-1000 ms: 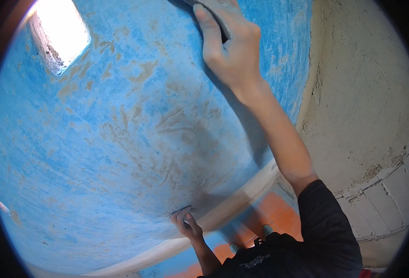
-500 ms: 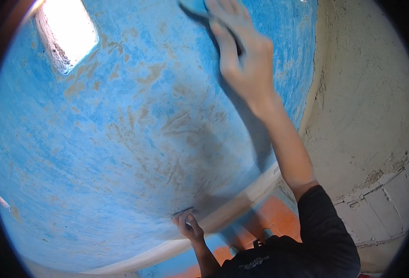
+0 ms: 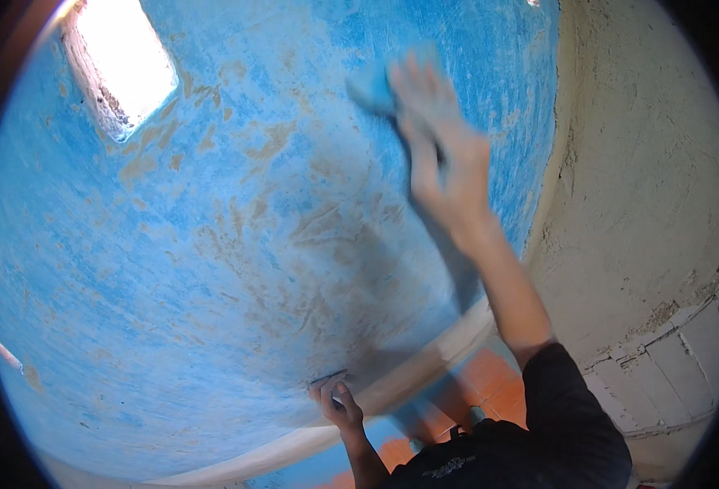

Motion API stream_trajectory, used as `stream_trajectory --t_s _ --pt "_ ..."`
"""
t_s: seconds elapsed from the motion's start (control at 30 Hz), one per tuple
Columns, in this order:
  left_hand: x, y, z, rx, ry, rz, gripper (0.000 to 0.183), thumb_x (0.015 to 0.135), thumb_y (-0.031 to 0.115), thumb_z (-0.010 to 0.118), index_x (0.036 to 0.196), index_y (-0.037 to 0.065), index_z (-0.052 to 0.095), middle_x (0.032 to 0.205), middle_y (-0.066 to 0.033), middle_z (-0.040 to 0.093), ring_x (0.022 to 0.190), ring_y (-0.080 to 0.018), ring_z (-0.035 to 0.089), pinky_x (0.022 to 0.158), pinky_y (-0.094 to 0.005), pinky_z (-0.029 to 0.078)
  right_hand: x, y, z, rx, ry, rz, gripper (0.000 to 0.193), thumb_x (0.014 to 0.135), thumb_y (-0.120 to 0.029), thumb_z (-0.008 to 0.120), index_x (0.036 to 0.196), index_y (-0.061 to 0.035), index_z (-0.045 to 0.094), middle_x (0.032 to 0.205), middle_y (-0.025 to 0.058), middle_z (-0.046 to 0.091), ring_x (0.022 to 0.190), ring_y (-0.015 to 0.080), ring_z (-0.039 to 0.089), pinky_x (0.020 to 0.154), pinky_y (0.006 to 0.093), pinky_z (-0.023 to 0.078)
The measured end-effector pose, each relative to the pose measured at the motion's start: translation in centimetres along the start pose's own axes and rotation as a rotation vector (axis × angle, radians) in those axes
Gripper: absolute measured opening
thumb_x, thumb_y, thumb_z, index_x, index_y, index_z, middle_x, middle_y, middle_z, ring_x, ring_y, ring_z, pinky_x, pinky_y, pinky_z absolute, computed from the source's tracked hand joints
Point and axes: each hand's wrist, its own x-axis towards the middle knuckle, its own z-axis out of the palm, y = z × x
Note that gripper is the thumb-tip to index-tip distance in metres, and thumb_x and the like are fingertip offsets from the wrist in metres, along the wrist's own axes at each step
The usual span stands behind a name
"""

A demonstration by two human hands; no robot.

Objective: Sanding a blue painted arched ceiling using a piece of sandpaper.

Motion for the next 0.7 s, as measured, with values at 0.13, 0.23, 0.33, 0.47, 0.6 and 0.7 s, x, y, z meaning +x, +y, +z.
stream_trajectory --t_s 0.13,0.23,0.33,0.47,0.6,0.7 --pt "-0.7 0.4 0.6 -0.035 0.024 -0.066 0.021 0.092 0.023 0.054 0.091 0.004 0.063 0.093 -0.01 0.056 0.093 -0.0259 0.049 0.083 -0.038 0.038 3.8 0.6 0.0 0.009 0.093 -0.08 0.042 0.081 0.002 0.056 0.123 -0.0064 0.061 0.126 0.0178 0.057 0.123 0.035 0.05 0.106 0.0469 0.034" --pt "-0.4 -0.1 -0.1 0.009 0.011 -0.007 0.02 0.093 0.021 0.054 0.092 0.003 0.063 0.092 -0.0091 0.057 0.093 -0.026 0.049 0.083 -0.0377 0.038 -2.9 -0.9 0.5 0.021 0.036 0.047 0.044 0.08 0.004 0.054 0.123 -0.0067 0.061 0.125 0.018 0.058 0.123 0.0363 0.05 0.106 0.048 0.034" --pt "0.0 0.6 0.3 -0.016 0.0 -0.002 0.02 0.092 0.021 0.055 0.092 0.003 0.063 0.09 -0.0079 0.058 0.093 -0.0258 0.049 0.083 -0.0377 0.038 -9.3 -1.6 -1.5 0.009 -0.061 0.132 0.048 0.078 0.006 0.053 0.123 -0.0078 0.062 0.124 0.0179 0.059 0.123 0.0366 0.05 0.106 0.0489 0.033" --pt "-0.3 0.1 0.0 0.011 -0.014 -0.015 0.018 0.091 0.02 0.056 0.092 0.003 0.063 0.091 -0.0083 0.058 0.092 -0.0255 0.049 0.083 -0.0376 0.038 -7.6 -0.6 -1.2 -0.02 -0.088 0.06 0.048 0.078 0.006 0.053 0.123 -0.0091 0.062 0.125 0.017 0.059 0.122 0.036 0.051 0.106 0.0483 0.034" --pt "-0.6 0.4 0.5 -0.013 -0.022 -0.018 0.016 0.09 0.018 0.055 0.092 0.004 0.063 0.093 -0.009 0.056 0.091 -0.025 0.049 0.082 -0.0368 0.038 3.7 0.8 -0.6 0.055 0.047 -0.093 0.045 0.08 0.003 0.057 0.123 -0.0093 0.061 0.125 0.0168 0.057 0.122 0.0362 0.051 0.107 0.0452 0.034" --pt "-0.3 0.4 0.3 0.007 0.003 -0.031 0.016 0.09 0.018 0.055 0.092 0.004 0.063 0.092 -0.0089 0.055 0.091 -0.0247 0.049 0.081 -0.0362 0.038 2.5 0.2 0.2 0.033 0.054 -0.074 0.045 0.08 0.004 0.056 0.124 -0.0074 0.06 0.125 0.0178 0.057 0.122 0.0366 0.05 0.107 0.0451 0.034"
